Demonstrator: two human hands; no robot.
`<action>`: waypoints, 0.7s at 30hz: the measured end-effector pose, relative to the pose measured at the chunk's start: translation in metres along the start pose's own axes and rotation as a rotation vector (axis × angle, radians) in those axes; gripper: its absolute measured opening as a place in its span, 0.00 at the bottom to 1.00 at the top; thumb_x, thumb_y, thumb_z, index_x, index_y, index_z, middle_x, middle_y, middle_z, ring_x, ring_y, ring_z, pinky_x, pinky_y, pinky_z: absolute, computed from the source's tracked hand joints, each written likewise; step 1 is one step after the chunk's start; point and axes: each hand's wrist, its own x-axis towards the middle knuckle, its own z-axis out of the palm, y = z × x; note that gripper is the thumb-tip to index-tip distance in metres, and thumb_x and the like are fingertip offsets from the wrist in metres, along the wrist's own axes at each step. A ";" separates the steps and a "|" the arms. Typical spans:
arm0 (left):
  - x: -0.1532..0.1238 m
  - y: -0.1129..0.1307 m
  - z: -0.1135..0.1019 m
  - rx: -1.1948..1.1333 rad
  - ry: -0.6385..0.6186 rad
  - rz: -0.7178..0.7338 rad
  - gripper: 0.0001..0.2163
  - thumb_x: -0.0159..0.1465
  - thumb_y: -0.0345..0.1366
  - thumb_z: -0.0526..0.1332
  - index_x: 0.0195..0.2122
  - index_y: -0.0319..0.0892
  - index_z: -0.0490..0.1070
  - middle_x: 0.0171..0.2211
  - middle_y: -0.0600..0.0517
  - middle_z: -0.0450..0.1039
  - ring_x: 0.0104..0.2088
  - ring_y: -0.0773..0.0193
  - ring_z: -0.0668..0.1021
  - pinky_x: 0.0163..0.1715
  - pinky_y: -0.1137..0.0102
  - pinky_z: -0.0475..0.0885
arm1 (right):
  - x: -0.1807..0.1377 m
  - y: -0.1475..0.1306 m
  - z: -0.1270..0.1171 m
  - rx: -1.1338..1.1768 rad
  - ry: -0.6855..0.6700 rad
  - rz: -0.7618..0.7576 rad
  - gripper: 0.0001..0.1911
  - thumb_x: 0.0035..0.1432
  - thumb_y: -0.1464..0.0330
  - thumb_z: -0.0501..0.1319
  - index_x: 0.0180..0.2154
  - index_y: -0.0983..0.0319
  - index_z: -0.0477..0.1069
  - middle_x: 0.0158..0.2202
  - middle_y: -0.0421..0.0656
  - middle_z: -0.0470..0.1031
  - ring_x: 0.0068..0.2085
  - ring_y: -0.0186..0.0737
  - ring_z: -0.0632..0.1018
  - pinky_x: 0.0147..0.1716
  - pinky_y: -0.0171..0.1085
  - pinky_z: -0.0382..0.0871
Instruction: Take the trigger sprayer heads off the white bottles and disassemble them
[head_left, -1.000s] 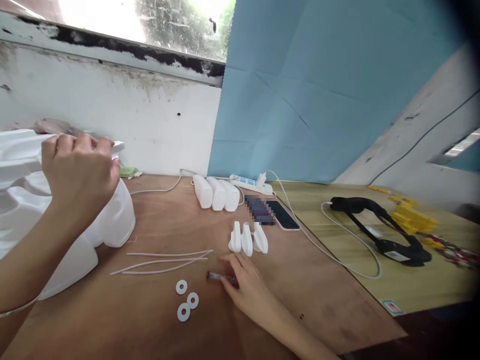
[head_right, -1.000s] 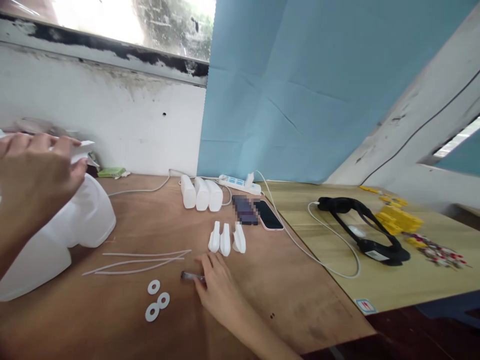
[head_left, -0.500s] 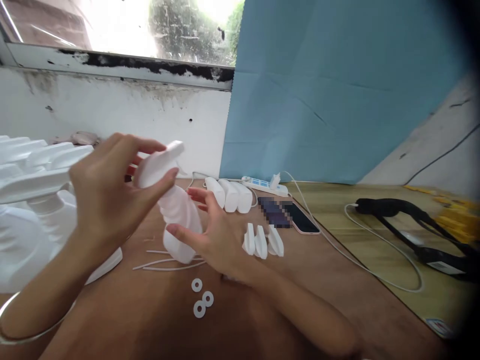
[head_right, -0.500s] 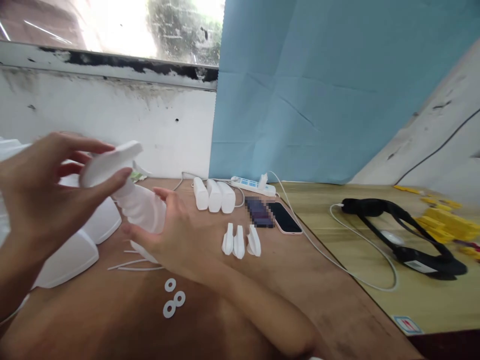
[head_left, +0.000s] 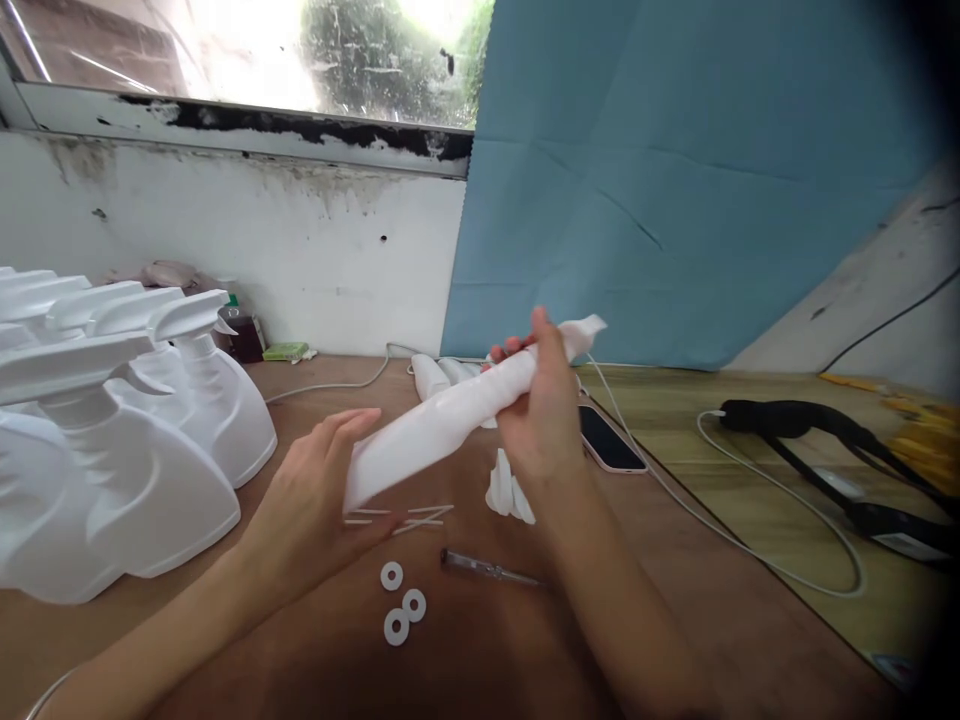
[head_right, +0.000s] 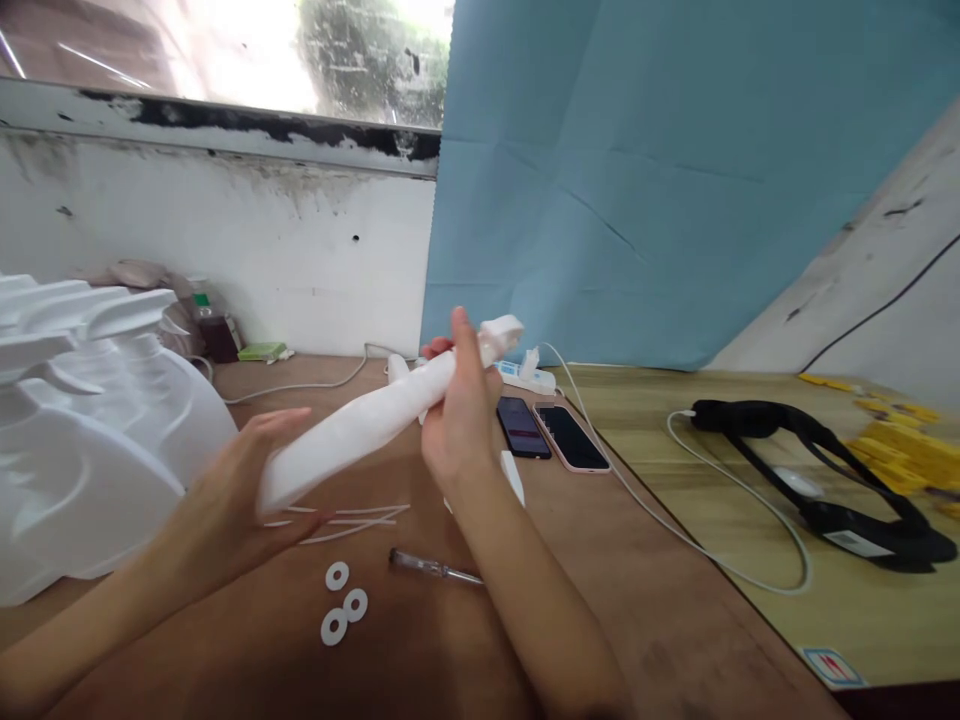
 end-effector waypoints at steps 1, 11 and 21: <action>-0.004 -0.003 0.006 0.005 0.025 -0.019 0.28 0.53 0.40 0.61 0.53 0.45 0.51 0.48 0.44 0.65 0.46 0.53 0.71 0.41 0.59 0.69 | 0.004 -0.004 -0.003 0.018 0.007 0.008 0.13 0.49 0.58 0.58 0.26 0.60 0.58 0.22 0.33 0.62 0.25 0.29 0.71 0.27 0.30 0.68; -0.005 0.015 -0.007 -0.465 -0.132 -0.420 0.33 0.47 0.42 0.65 0.52 0.50 0.49 0.35 0.53 0.73 0.31 0.61 0.76 0.25 0.72 0.71 | 0.010 -0.017 -0.014 0.036 -0.088 0.089 0.09 0.44 0.65 0.63 0.27 0.60 0.64 0.26 0.35 0.72 0.32 0.33 0.76 0.30 0.32 0.70; -0.017 -0.006 0.004 -1.598 -0.416 -1.214 0.25 0.55 0.51 0.54 0.49 0.40 0.63 0.20 0.52 0.71 0.16 0.65 0.71 0.14 0.73 0.65 | 0.012 -0.010 -0.001 0.307 -0.343 0.313 0.11 0.46 0.65 0.62 0.22 0.60 0.60 0.19 0.32 0.66 0.24 0.28 0.72 0.29 0.32 0.69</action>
